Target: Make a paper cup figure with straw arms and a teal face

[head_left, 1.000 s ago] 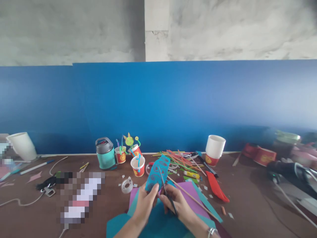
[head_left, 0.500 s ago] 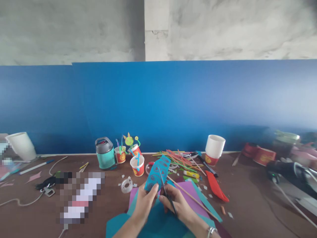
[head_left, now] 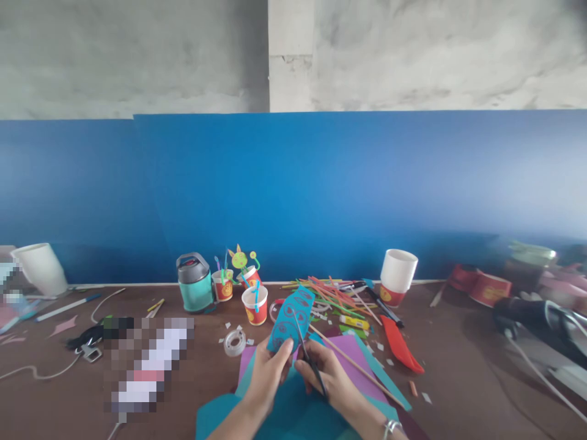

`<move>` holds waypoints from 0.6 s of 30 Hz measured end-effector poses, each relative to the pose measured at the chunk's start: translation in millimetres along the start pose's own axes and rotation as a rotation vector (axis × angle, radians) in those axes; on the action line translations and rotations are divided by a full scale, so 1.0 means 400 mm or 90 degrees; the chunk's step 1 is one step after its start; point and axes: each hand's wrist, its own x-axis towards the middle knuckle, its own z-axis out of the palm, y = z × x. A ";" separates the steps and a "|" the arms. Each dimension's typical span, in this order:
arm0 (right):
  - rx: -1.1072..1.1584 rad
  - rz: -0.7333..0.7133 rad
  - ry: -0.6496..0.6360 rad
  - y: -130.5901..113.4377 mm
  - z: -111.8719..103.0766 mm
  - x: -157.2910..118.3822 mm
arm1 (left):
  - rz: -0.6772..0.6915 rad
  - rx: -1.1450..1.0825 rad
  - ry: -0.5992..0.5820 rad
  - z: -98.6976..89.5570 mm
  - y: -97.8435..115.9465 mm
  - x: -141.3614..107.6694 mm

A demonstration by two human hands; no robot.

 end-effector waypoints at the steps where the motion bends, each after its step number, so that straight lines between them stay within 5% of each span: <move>1: -0.007 0.003 0.005 0.001 0.000 0.000 | -0.002 0.000 0.000 0.000 0.001 0.000; 18: -0.013 0.044 0.032 0.021 -0.006 0.013 | -0.052 -0.035 0.019 -0.003 0.013 0.008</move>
